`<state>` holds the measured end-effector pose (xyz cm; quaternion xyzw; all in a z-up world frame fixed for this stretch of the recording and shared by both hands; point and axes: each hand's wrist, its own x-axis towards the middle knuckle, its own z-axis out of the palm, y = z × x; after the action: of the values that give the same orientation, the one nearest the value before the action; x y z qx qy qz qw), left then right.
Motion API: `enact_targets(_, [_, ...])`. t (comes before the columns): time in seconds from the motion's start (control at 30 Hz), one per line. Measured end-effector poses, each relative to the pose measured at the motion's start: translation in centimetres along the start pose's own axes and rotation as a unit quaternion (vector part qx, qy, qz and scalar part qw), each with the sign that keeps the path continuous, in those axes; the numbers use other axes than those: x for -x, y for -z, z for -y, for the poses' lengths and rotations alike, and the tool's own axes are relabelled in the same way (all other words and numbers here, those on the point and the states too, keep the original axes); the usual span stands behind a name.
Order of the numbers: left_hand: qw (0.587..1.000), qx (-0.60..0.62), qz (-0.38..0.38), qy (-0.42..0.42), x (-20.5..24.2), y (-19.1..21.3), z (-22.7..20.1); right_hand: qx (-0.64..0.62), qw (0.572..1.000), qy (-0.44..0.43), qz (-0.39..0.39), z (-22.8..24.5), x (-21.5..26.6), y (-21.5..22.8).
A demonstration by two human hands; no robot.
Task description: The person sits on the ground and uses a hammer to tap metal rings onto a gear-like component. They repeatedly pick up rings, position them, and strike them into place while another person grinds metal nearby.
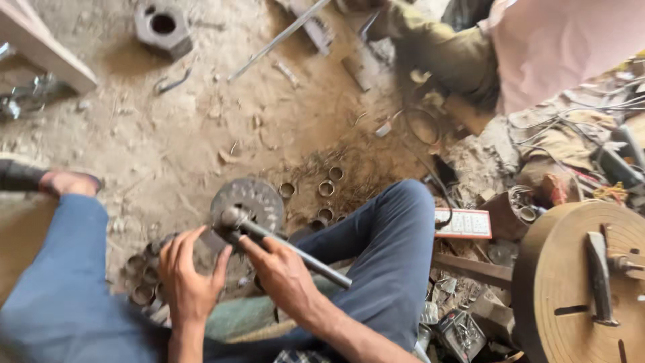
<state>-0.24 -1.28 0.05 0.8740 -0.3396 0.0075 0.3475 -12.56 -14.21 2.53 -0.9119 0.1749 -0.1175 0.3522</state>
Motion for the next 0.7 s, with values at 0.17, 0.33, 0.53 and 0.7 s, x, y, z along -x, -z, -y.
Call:
enact_targets(0.17, [0.998,-0.047,0.012,0.027,1.1,0.1,-0.1,-0.043,0.997,-0.048,0.039,0.7,-0.2,-0.4])
enact_targets(0.33, [0.999,-0.023,0.046,0.002,0.8,1.0,1.5,-0.003,0.995,-0.047,0.085,1.5,-0.2,0.5])
enact_targets(0.53, [0.996,-0.053,0.075,0.009,0.2,0.2,3.1,-0.03,0.998,-0.043,0.038,1.5,-0.3,0.4])
enact_targets(0.7, [0.997,-0.049,0.056,0.02,0.6,-0.3,3.0,-0.025,0.999,-0.017,0.011,-0.2,0.8,-1.5])
